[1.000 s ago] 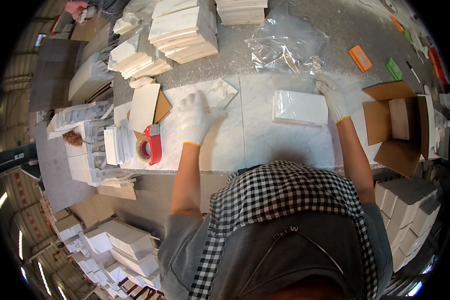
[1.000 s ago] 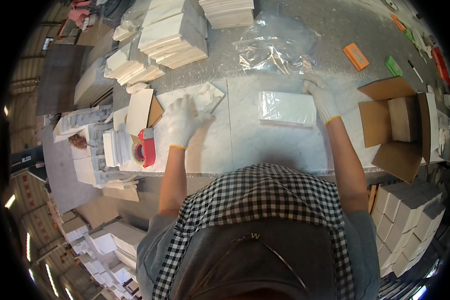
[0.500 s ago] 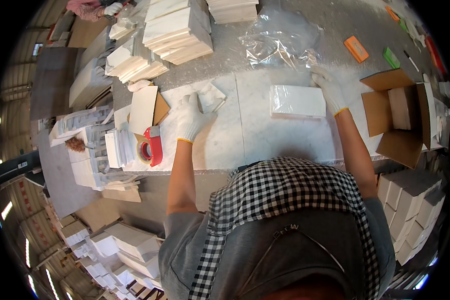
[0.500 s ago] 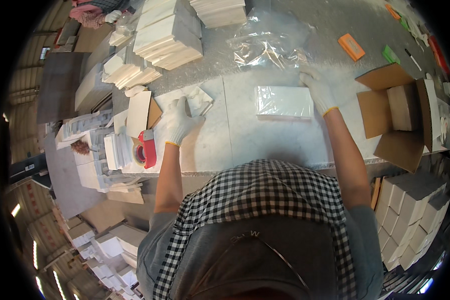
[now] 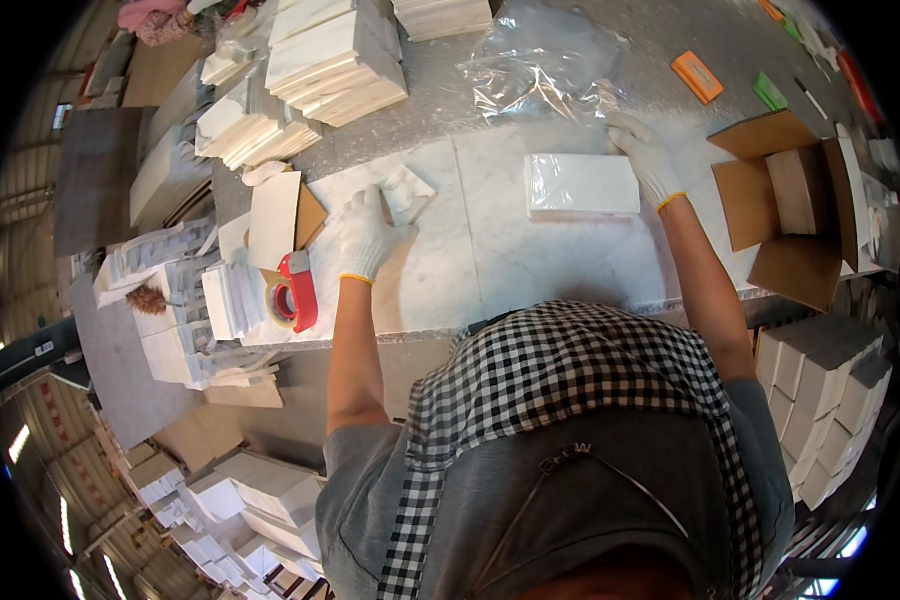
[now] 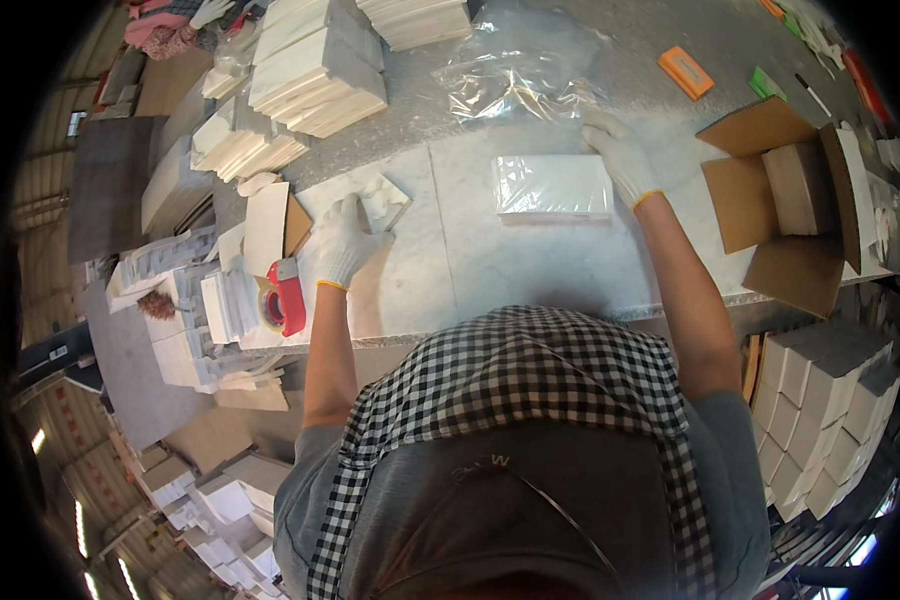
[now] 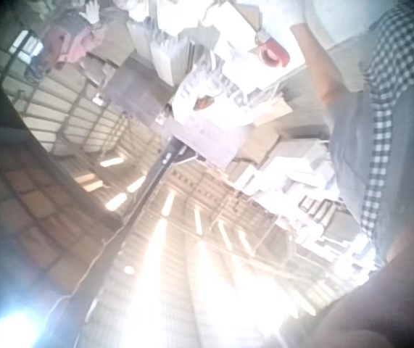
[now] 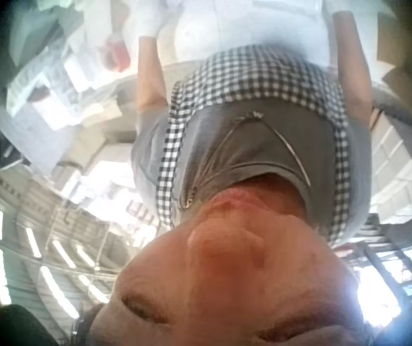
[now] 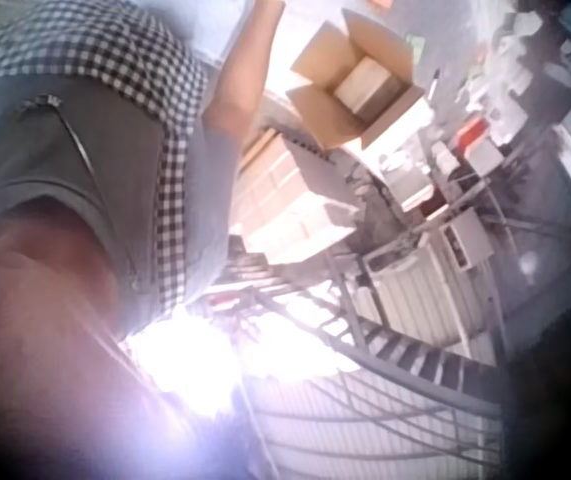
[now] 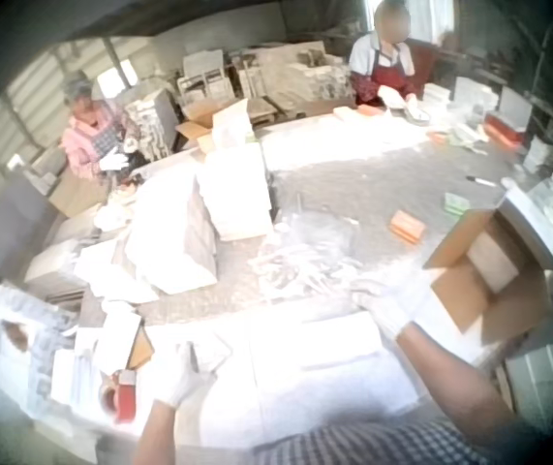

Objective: The person wraps stacks of white rectangular items in clear plastic wrap and places them into cardboard boxes. They repeatedly pick up items, wrap them, and box them in a continuous workflow.

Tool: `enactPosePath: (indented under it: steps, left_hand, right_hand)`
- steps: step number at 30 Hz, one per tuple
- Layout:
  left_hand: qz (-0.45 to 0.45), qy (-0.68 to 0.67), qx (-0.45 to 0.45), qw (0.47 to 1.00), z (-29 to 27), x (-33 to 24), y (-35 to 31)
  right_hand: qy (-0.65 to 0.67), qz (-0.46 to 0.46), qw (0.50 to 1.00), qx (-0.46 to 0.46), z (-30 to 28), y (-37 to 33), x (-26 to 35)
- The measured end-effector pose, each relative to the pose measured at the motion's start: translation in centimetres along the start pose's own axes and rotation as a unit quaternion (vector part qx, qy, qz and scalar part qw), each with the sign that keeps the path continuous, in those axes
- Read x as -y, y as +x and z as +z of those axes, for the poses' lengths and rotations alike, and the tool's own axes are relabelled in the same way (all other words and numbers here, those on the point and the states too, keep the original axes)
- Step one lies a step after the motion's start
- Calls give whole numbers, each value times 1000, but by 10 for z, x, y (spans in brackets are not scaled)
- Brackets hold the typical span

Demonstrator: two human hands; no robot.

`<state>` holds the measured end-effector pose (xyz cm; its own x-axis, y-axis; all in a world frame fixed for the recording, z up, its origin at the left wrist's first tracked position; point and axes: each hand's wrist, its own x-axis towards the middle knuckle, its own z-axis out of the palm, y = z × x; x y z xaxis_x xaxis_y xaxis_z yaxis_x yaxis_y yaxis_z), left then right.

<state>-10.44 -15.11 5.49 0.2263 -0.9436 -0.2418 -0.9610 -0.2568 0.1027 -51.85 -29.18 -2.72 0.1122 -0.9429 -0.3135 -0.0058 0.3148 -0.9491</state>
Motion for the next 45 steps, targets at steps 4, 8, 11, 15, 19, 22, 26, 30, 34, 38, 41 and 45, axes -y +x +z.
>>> enactPosePath:
  steps: [4,8,11,15,19,22,26,30,34,38,41,45]
  left_hand:
    - [-18,10,68,997,-12,-7,8]
    - [1,-30,-5,1000,-7,-7,0]
    - [77,-85,-62,991,-10,-23,7]
    - [194,-96,-92,972,-47,-99,3]
    - [299,-44,-19,953,-58,-174,6]
    - [355,2,0,935,-51,-213,9]
    - [378,26,6,926,-38,-231,12]
    - [370,35,39,928,-38,-241,12]
    - [361,0,42,931,-34,-241,13]
    - [394,-50,-19,917,-32,-230,13]
    - [259,-366,12,894,-28,-210,25]
    - [95,-607,97,783,-24,-180,67]
  right_hand:
    - [-37,-28,999,-3,-4,5,-15]
    - [8,-26,999,17,-2,8,-12]
    - [20,14,1000,18,3,1,5]
    - [50,21,998,18,-2,7,10]
    - [83,8,996,13,3,6,30]
    - [73,-10,997,-4,1,6,43]
    - [36,-55,998,-20,3,-1,68]
    - [45,-56,997,-17,4,-5,76]
    - [52,-36,998,-11,1,-2,73]
    - [68,-40,997,-5,-1,1,70]
    - [76,-51,996,11,-2,-1,70]
    - [85,-79,992,46,-3,-13,80]
